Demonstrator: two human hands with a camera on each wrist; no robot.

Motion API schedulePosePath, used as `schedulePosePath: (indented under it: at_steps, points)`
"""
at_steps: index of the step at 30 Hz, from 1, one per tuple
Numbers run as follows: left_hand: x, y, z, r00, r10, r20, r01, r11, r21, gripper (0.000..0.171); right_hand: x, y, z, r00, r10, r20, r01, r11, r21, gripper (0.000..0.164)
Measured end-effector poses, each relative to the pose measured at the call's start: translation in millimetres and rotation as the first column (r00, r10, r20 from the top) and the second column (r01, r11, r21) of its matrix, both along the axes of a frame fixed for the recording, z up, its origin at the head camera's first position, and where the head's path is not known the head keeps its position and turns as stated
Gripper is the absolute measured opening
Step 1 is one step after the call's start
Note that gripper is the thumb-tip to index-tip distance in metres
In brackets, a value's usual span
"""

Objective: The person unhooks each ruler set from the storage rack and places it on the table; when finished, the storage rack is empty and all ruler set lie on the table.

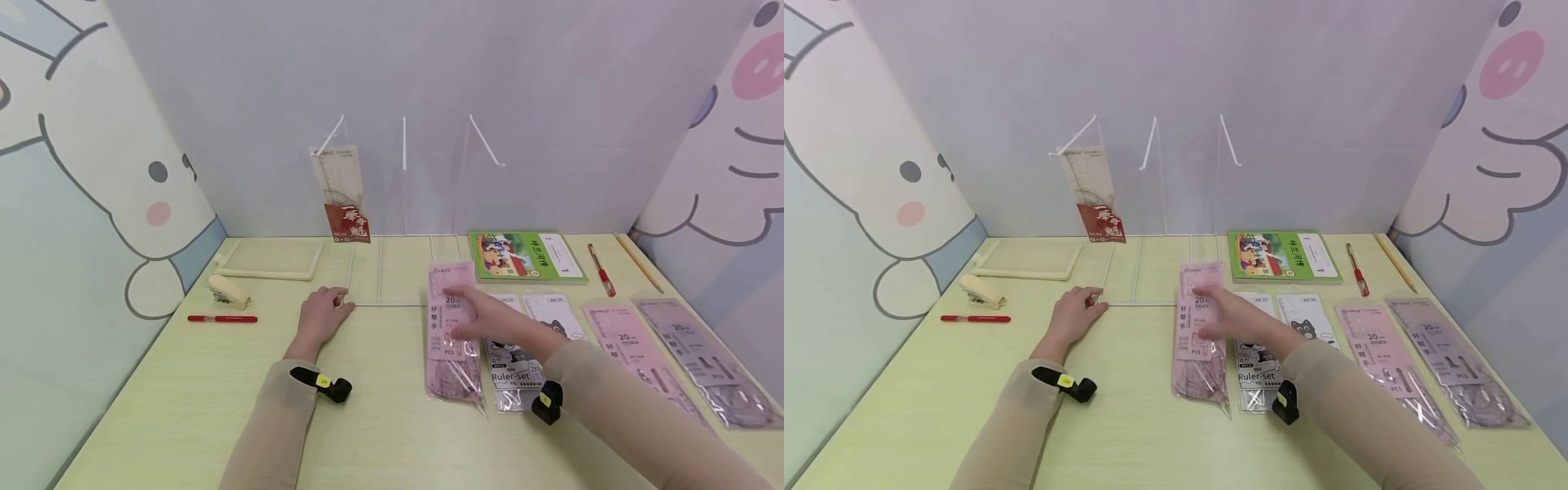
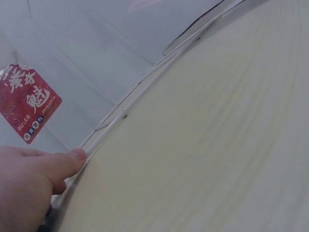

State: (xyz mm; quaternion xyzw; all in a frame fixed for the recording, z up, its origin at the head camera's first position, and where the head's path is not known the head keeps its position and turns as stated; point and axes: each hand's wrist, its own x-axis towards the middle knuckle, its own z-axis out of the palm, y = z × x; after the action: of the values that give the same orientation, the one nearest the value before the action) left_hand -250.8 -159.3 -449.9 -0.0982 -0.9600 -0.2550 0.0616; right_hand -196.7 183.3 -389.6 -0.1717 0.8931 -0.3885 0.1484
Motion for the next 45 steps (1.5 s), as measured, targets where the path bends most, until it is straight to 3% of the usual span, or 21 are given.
schedulePosePath:
  at_steps: [7,20,31,45]
  points:
    - [1.1,0.5,0.7,1.0,0.001,-0.002,-0.001,1.0,0.006,0.041,5.7,-0.8,-8.1,0.999,0.027,-0.041,-0.023,0.995,0.096,0.093]
    - [2.0,1.2,0.3,1.0,0.004,0.006,-0.004,1.0,0.012,0.042,17.6,1.3,-24.0,0.993,0.083,-0.079,-0.059,0.961,0.271,0.097]
    - [0.7,0.6,-0.4,1.0,0.007,0.008,-0.008,1.0,0.002,0.042,22.5,-0.5,-23.9,0.978,0.161,-0.135,-0.098,0.917,0.387,0.094]
    - [1.1,0.4,0.0,1.0,0.01,0.018,-0.01,1.0,0.028,0.041,27.2,-0.4,-16.8,0.964,0.197,-0.179,-0.08,0.856,0.51,0.084]
